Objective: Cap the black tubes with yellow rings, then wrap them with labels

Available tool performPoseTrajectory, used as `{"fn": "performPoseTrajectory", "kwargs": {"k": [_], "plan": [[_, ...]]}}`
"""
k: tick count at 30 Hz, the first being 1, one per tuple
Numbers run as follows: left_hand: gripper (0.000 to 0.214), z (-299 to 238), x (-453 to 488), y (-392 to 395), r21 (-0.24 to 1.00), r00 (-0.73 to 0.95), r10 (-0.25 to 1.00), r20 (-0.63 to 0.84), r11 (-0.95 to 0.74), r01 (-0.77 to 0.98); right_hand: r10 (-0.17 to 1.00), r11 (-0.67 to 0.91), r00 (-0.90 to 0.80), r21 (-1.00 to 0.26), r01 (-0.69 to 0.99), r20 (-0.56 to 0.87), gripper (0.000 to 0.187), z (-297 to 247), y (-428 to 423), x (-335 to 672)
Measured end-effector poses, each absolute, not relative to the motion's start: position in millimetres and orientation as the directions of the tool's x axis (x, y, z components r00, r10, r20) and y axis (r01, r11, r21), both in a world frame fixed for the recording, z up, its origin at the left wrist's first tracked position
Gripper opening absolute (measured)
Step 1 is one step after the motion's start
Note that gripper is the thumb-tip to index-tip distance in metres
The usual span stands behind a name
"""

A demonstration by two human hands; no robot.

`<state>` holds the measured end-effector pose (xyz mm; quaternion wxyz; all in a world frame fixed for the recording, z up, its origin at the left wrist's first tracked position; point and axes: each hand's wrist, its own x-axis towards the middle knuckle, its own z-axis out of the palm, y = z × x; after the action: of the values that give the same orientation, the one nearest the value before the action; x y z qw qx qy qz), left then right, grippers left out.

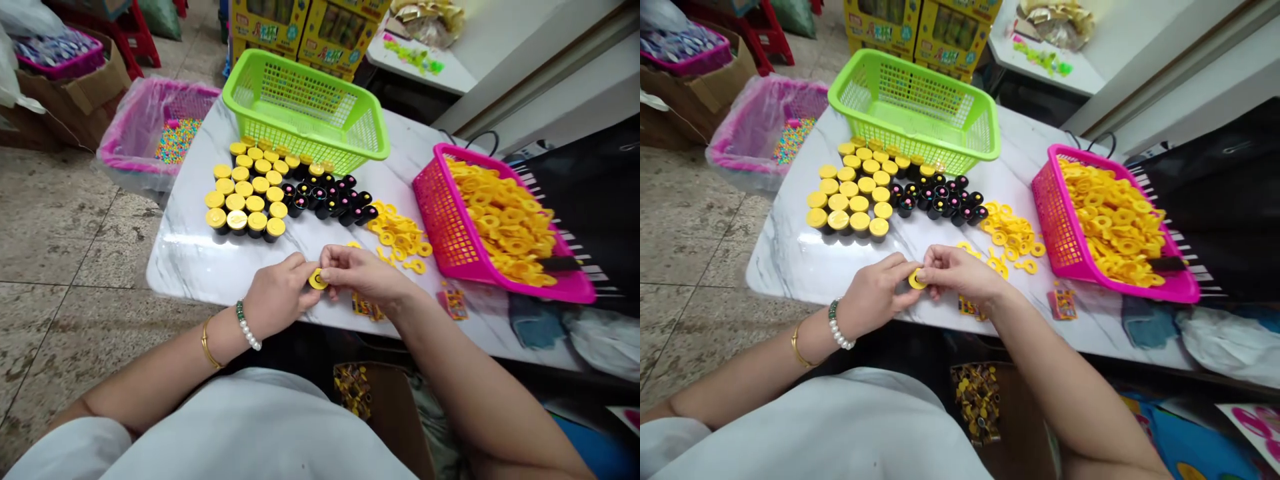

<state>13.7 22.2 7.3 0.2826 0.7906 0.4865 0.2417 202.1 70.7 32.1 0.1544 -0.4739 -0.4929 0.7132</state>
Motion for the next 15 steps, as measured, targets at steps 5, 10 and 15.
{"fn": "performPoseTrajectory", "kwargs": {"k": [5,10,15], "plan": [[0.011,8,20,34,0.667,0.41,0.909,0.069,-0.348,0.659,0.758,-0.323,-0.434,-0.858,0.399,-0.487,0.039,36,64,194],[0.008,9,22,29,0.613,0.385,0.913,0.133,-0.381,0.693,0.949,-0.046,-0.255,-0.882,0.468,-0.185,0.027,26,33,187],[0.017,9,-3,27,0.496,0.241,0.921,0.306,-0.37,0.786,0.983,0.175,-0.158,-0.681,0.711,0.088,0.027,23,47,219]]}}
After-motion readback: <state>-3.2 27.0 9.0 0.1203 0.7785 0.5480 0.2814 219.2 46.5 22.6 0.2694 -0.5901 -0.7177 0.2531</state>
